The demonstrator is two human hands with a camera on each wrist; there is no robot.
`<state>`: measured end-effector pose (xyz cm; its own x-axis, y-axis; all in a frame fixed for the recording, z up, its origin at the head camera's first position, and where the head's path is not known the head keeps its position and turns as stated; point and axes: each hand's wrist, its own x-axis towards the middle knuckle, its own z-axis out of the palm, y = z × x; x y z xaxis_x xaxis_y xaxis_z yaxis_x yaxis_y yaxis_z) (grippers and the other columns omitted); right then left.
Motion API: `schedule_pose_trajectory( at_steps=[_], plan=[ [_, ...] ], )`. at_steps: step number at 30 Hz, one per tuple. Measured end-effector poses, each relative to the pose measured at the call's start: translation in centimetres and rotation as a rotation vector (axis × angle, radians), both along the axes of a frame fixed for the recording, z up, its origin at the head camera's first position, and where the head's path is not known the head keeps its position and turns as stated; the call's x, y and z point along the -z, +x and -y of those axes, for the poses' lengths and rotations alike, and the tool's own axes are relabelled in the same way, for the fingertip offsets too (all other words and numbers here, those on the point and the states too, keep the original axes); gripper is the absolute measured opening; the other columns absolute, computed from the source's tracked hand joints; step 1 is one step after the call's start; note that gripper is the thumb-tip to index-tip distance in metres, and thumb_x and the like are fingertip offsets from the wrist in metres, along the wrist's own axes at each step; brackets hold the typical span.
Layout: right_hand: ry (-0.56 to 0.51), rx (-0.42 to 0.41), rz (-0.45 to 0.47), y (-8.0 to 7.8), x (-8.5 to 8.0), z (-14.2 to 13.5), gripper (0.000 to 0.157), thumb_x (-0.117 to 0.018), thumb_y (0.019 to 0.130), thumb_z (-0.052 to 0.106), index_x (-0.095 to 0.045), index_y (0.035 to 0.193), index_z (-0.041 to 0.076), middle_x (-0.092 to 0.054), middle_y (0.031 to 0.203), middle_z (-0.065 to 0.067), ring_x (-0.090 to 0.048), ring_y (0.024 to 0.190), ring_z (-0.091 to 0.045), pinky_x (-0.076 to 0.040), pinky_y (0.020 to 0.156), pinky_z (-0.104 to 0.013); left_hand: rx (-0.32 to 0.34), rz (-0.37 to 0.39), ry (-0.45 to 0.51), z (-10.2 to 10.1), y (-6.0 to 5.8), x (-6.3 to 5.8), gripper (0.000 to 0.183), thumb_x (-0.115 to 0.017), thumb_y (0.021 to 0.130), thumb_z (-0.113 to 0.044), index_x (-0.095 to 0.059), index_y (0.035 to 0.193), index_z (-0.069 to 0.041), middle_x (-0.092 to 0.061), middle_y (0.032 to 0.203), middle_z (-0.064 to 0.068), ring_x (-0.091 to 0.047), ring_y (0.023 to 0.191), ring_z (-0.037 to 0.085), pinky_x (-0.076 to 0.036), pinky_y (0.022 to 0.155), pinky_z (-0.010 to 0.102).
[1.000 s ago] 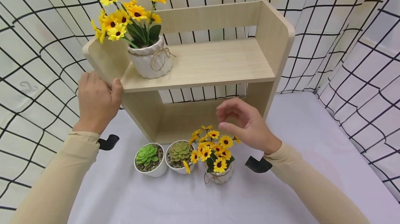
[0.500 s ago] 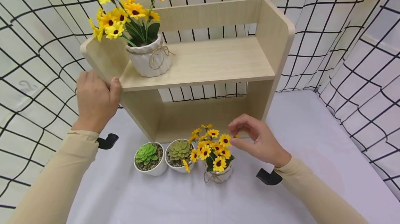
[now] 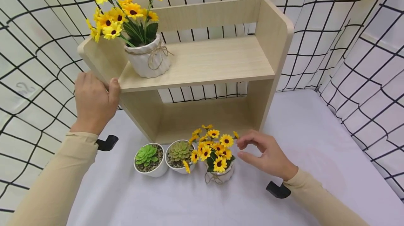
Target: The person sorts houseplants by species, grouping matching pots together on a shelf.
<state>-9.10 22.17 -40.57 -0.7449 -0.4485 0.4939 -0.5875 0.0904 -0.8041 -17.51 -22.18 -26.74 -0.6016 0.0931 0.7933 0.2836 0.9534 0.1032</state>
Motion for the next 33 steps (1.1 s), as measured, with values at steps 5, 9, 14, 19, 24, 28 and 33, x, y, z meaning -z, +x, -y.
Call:
schedule_pose_trajectory(
  at_steps=[5,9,14,19,24,28,33],
  plan=[
    [0.066,0.014,0.01,0.1,1.6,-0.1,0.042,-0.074,0.081,-0.015,-0.068,0.115,0.01,-0.068,0.104,0.007,-0.064,0.095,-0.011,-0.055,0.091,-0.018,-0.001,0.006,0.012,0.0,0.0,0.0,0.051,-0.034,0.102,-0.035,-0.045,0.071,0.004,-0.05,0.078,0.027,-0.046,0.085,0.047,-0.038,0.079,0.058],
    [0.104,0.038,0.036,0.2,2.6,0.0,0.037,-0.076,0.084,-0.008,-0.069,0.114,0.013,-0.069,0.1,0.0,-0.065,0.093,-0.011,-0.057,0.088,-0.022,0.001,0.003,0.015,0.0,0.0,0.0,0.052,-0.034,0.102,-0.036,-0.045,0.071,0.004,-0.051,0.078,0.028,-0.047,0.086,0.047,-0.038,0.079,0.058],
    [0.149,0.058,0.036,0.3,3.5,0.3,0.033,-0.079,0.085,-0.001,-0.07,0.112,0.015,-0.07,0.099,-0.008,-0.067,0.092,-0.015,-0.059,0.086,-0.026,0.004,0.002,0.02,0.0,-0.1,0.1,0.051,-0.035,0.102,-0.036,-0.045,0.072,0.004,-0.051,0.079,0.028,-0.047,0.087,0.047,-0.037,0.079,0.058],
    [0.175,0.096,0.003,0.3,4.3,0.6,0.036,-0.081,0.084,0.003,-0.069,0.114,0.018,-0.07,0.101,-0.001,-0.066,0.093,-0.015,-0.058,0.086,-0.025,0.008,-0.01,0.02,-0.1,-0.2,0.2,0.051,-0.035,0.102,-0.035,-0.046,0.07,0.004,-0.049,0.076,0.027,-0.046,0.085,0.048,-0.036,0.078,0.057],
    [0.227,0.132,0.035,0.3,4.8,0.9,0.042,-0.086,0.082,0.012,-0.066,0.118,0.02,-0.068,0.105,0.005,-0.067,0.094,-0.015,-0.059,0.086,-0.027,0.002,0.0,0.024,-0.1,-0.1,0.2,0.052,-0.035,0.102,-0.036,-0.046,0.07,0.004,-0.048,0.075,0.026,-0.046,0.085,0.047,-0.036,0.079,0.057],
    [0.295,0.165,0.069,0.3,5.1,1.3,0.047,-0.089,0.079,0.02,-0.064,0.119,0.021,-0.065,0.106,0.01,-0.066,0.095,-0.008,-0.058,0.087,-0.027,-0.002,0.006,0.029,-0.1,-0.1,0.2,0.052,-0.035,0.102,-0.036,-0.046,0.071,0.004,-0.049,0.076,0.026,-0.046,0.086,0.047,-0.036,0.079,0.057],
    [0.324,0.172,0.091,0.4,5.5,1.7,0.058,-0.093,0.073,0.025,-0.064,0.123,0.019,-0.064,0.108,0.009,-0.062,0.097,0.0,-0.058,0.088,-0.029,0.001,0.008,0.031,-0.1,0.0,0.2,0.052,-0.035,0.102,-0.036,-0.046,0.071,0.004,-0.048,0.077,0.026,-0.046,0.086,0.047,-0.035,0.079,0.057]
  ],
)
